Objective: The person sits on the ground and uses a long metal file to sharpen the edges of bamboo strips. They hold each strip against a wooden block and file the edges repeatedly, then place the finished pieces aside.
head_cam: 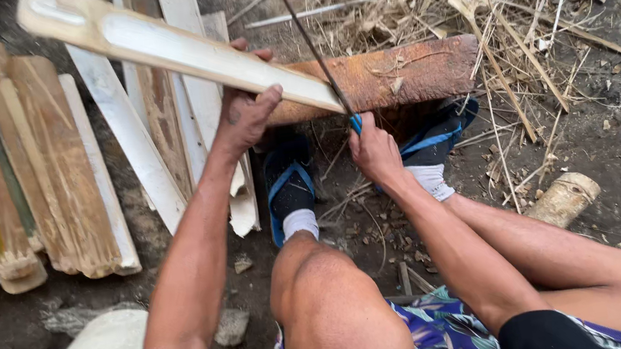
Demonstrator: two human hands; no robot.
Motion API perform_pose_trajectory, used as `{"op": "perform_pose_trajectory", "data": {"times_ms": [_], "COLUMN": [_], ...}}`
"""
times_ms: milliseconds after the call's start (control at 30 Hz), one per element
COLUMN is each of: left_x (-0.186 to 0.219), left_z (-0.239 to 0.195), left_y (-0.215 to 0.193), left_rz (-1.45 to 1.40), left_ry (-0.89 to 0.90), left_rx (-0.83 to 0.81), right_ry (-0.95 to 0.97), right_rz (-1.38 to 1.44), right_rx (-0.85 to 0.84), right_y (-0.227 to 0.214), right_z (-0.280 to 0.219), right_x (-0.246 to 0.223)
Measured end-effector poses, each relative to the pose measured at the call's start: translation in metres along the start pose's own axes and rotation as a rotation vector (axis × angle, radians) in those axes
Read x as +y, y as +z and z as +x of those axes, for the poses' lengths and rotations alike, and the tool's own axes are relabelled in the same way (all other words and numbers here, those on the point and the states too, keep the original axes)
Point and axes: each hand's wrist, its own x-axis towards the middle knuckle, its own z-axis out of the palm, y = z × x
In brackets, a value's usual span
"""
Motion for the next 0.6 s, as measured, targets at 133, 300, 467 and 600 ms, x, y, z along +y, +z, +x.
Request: {"op": "perform_pose_trajectory", "data": {"times_ms": [133, 300, 467, 600], "left_x": [0.0, -0.002, -0.006, -0.012], "left_z": [-0.004, 0.0, 0.0, -0.004], "left_y": [0.002, 0.0, -0.001, 0.0], "left_rz": [0.028, 0.058, -0.005, 0.056], "left_ry": [0.002, 0.006, -0.062, 0.049], "left_rx": [0.015, 0.007, 0.033, 0.042], "right_ry": [-0.014, -0.016, 0.143, 0.095], "right_rz": [0.067, 0.326, 0.165, 0.05], "right_rx": [-0.009, 0.009, -0.08, -0.099], "right_y": [0.002, -0.029, -0.019, -0.003], "right_z": [0.0, -0.014, 0.0, 0.014], "right_x": [0.008, -0.007, -0.009, 0.0]}}
